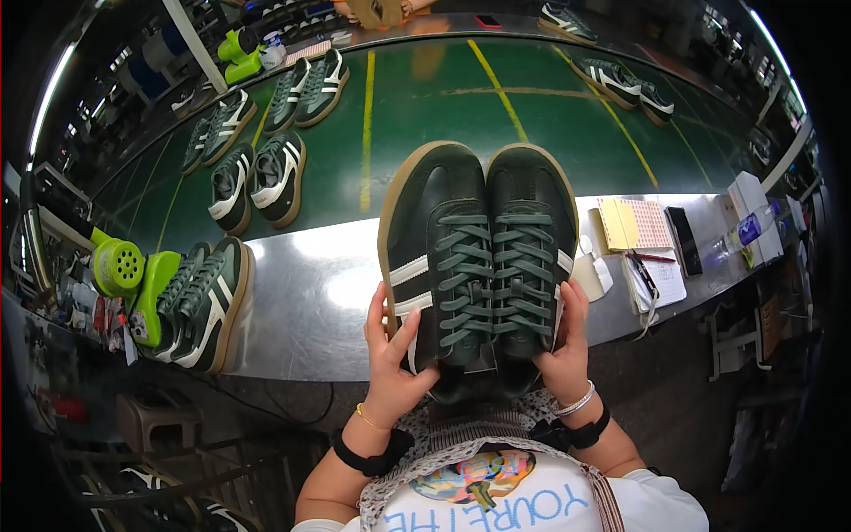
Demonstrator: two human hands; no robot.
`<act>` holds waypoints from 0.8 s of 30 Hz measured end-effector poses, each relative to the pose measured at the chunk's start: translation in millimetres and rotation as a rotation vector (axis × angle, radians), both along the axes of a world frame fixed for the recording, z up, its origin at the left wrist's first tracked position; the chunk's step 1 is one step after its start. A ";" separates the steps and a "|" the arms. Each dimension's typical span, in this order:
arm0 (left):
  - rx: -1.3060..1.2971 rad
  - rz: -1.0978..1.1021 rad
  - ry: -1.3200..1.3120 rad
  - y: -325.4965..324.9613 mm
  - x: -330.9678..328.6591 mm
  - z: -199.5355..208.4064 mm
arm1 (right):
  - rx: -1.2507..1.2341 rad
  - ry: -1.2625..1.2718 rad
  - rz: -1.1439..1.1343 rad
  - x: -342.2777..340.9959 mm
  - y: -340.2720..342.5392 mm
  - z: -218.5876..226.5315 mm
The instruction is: Inspecting, cleaning, and organizing green sneakers in a manufacturing facility.
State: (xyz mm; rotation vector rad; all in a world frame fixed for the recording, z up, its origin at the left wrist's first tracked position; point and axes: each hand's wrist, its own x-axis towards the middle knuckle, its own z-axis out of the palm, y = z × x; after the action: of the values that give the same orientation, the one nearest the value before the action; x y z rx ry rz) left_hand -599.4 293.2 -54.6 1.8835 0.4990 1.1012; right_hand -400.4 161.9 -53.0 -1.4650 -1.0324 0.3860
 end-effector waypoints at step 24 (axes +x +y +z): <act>-0.930 -0.149 0.108 46.5 -31.1 7.1 | -0.401 0.369 0.161 23.0 14.4 20.2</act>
State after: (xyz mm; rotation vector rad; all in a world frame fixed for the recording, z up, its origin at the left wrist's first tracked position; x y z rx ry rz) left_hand -630.5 339.7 -47.5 1.1276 0.7543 0.5105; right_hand -377.4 176.2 -32.8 -1.5859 -0.8019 0.9864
